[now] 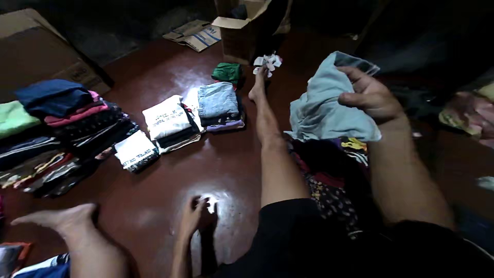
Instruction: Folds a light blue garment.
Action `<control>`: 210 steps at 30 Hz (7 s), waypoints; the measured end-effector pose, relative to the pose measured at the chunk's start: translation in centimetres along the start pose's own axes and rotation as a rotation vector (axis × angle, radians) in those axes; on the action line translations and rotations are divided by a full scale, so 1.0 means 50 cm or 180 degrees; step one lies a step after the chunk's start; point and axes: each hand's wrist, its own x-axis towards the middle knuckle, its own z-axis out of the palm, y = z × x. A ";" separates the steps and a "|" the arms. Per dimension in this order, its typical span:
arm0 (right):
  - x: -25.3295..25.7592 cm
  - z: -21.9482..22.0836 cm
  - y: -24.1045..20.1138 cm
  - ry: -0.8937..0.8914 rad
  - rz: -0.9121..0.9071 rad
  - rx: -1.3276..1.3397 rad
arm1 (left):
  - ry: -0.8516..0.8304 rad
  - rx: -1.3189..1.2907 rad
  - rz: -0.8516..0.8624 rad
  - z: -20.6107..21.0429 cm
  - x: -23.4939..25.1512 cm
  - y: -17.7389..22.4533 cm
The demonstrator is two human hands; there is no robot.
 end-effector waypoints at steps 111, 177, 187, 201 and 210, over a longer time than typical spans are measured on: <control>0.275 0.452 0.230 -0.1558 -0.1454 -0.1120 | 0.2688 0.2105 0.2878 -0.354 -0.389 -0.066; -0.045 0.555 0.563 -0.4218 0.0174 -0.2813 | 0.1296 0.1604 -0.0893 -0.087 0.121 -0.297; -0.097 0.608 0.581 -0.4201 0.0142 -0.2899 | 0.1405 0.0030 -0.0399 -0.204 0.222 -0.300; -0.042 0.614 0.564 -0.3977 0.0087 -0.2750 | 0.0998 0.1931 0.0212 -0.068 0.175 -0.343; -0.020 0.577 0.618 -0.3010 0.0610 -0.3301 | 0.1963 0.1783 -0.0375 -0.081 0.160 -0.396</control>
